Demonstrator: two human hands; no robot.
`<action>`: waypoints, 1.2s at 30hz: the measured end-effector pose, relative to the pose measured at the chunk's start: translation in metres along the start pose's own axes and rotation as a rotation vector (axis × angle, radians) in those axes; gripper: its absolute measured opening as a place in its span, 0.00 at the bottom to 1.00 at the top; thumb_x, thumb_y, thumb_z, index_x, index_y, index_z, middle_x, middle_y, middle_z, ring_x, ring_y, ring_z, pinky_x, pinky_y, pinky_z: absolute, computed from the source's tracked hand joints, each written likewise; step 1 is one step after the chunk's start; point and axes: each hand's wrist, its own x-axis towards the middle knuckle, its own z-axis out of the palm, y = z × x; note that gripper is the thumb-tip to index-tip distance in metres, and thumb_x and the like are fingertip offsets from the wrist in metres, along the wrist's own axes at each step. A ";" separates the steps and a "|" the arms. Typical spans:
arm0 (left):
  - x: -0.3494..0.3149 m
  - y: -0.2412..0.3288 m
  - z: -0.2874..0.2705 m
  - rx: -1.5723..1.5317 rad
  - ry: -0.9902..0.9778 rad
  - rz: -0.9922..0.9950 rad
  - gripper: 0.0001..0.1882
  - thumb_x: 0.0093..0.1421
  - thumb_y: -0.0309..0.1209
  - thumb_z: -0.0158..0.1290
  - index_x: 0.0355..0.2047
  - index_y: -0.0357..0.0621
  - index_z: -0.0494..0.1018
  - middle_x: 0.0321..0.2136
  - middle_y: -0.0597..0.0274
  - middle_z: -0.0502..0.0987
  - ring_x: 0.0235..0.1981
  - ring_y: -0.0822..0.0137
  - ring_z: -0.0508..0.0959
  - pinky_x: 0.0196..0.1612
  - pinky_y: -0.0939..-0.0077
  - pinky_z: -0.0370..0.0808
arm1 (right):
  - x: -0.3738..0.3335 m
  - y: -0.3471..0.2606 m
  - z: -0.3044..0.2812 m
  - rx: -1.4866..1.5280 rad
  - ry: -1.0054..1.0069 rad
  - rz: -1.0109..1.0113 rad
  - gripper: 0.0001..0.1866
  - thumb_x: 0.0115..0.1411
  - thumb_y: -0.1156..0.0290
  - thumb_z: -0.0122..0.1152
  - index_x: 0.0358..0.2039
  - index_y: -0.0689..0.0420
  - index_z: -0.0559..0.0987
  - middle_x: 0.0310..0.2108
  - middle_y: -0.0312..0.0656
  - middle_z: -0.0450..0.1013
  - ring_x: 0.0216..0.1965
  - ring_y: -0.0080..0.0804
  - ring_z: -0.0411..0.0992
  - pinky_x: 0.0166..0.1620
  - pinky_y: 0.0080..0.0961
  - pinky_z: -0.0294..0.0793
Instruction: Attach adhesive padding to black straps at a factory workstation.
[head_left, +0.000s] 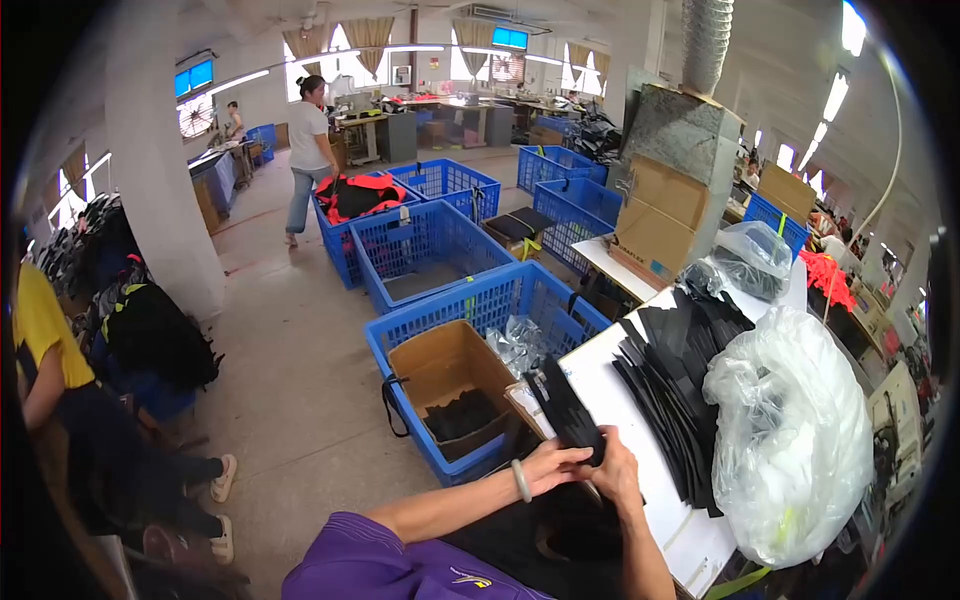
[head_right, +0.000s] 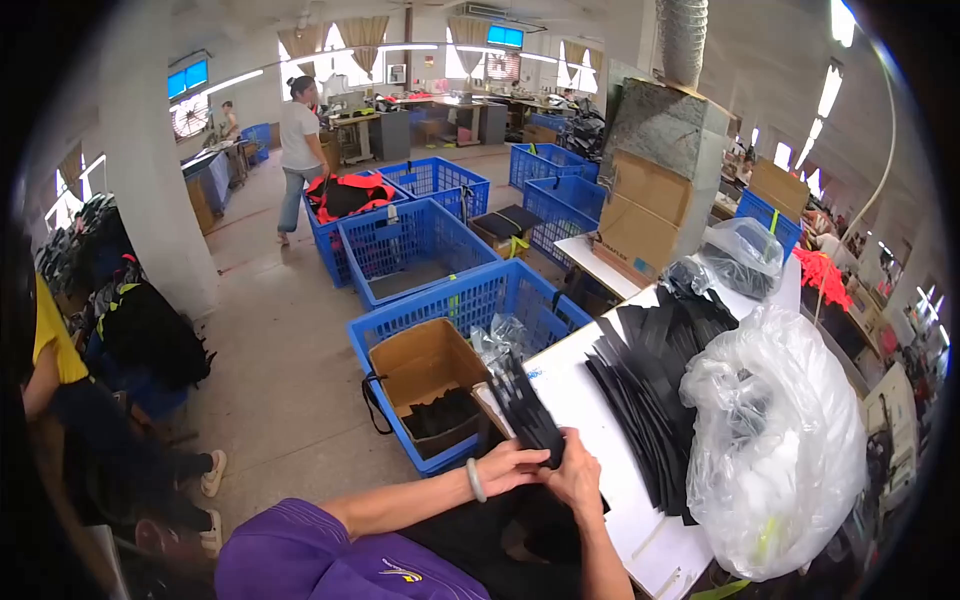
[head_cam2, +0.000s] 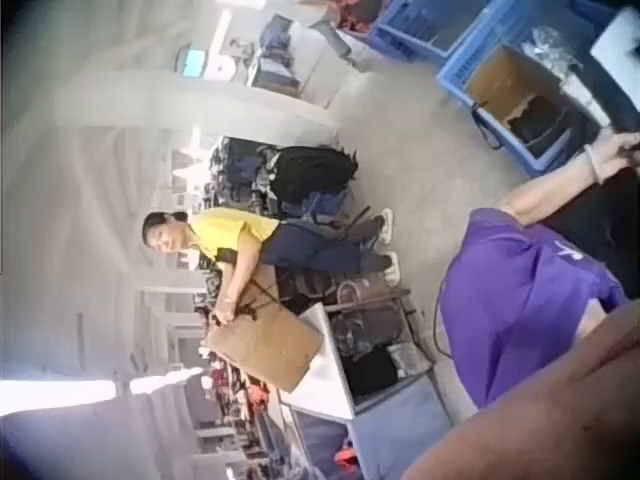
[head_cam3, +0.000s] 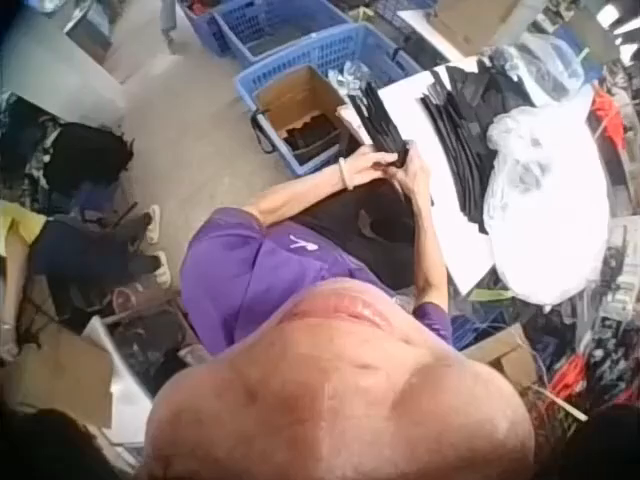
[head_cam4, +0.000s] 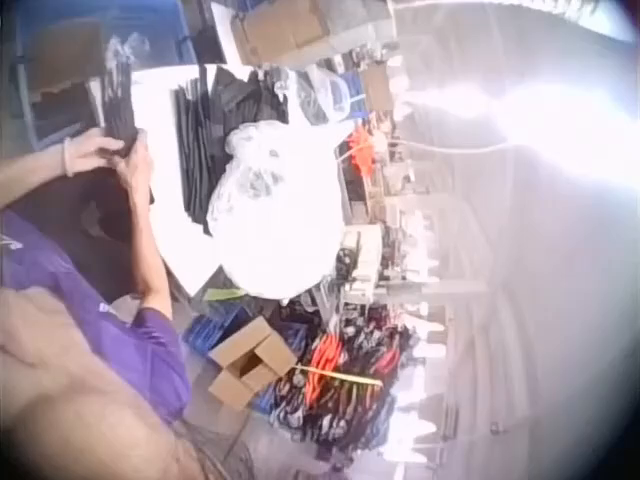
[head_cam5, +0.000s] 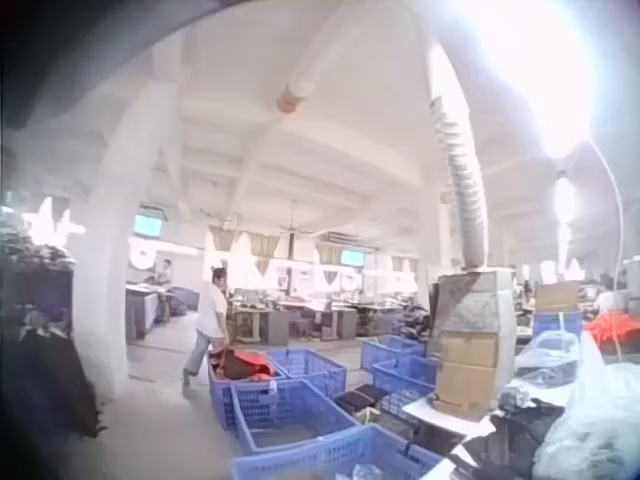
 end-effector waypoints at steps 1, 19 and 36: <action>0.008 0.004 0.010 0.035 -0.096 0.012 0.24 0.60 0.24 0.55 0.56 0.46 0.64 0.48 0.60 0.71 0.47 0.65 0.75 0.48 0.66 0.75 | -0.001 -0.002 -0.014 0.015 0.000 0.081 0.40 0.34 0.66 0.73 0.50 0.56 0.66 0.37 0.58 0.75 0.39 0.55 0.75 0.41 0.40 0.73; 0.093 0.046 -0.055 1.419 -0.415 0.511 0.49 0.43 0.43 0.69 0.62 0.39 0.58 0.55 0.47 0.66 0.58 0.53 0.66 0.61 0.65 0.61 | -0.050 0.088 -0.033 -0.422 0.072 0.103 0.39 0.33 0.52 0.76 0.48 0.54 0.76 0.41 0.42 0.73 0.44 0.43 0.70 0.46 0.37 0.71; 0.092 0.016 -0.027 1.599 -0.213 0.661 0.44 0.38 0.42 0.70 0.56 0.40 0.67 0.49 0.49 0.67 0.52 0.50 0.65 0.57 0.63 0.63 | -0.113 0.133 -0.035 -0.169 0.487 0.093 0.34 0.32 0.62 0.76 0.43 0.61 0.76 0.39 0.47 0.73 0.42 0.46 0.68 0.46 0.37 0.67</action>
